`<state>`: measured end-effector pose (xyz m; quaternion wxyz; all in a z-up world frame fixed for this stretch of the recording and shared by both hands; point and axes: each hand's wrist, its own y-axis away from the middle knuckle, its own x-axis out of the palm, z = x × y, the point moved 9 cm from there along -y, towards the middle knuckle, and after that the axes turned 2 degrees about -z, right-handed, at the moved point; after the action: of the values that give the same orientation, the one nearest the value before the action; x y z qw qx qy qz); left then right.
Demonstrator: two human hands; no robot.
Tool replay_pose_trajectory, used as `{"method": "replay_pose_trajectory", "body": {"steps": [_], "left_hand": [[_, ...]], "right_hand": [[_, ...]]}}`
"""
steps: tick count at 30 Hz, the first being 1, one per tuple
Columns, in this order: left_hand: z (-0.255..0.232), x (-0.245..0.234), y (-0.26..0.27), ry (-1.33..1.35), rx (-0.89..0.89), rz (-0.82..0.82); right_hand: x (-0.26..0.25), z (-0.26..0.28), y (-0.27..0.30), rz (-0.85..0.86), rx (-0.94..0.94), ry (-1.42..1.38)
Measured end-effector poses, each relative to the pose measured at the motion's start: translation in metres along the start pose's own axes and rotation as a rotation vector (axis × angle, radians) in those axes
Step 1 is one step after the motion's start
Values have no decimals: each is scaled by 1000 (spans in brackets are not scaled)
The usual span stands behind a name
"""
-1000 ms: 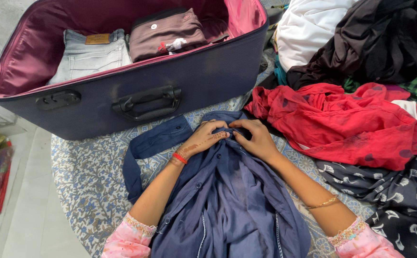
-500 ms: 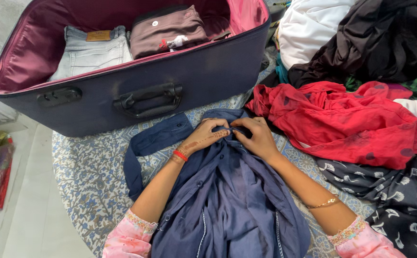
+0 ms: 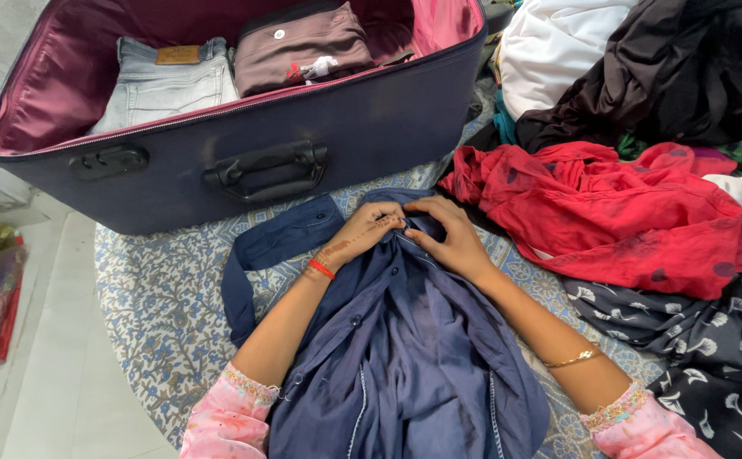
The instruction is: The person folds a pair of jeans and a button-down shirt on a bed and places them into an open suitcase.
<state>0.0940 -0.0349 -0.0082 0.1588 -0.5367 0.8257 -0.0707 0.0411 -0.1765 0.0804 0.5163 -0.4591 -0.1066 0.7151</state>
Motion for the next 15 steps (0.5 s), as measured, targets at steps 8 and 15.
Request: {"method": "replay_pose_trajectory", "body": {"steps": [8, 15], "left_hand": [[13, -1, -2, 0, -16, 2], [-6, 1, -2, -47, 7, -39]], "right_hand": [[5, 1, 0, 52, 79, 88], [6, -22, 4, 32, 181, -26]]}}
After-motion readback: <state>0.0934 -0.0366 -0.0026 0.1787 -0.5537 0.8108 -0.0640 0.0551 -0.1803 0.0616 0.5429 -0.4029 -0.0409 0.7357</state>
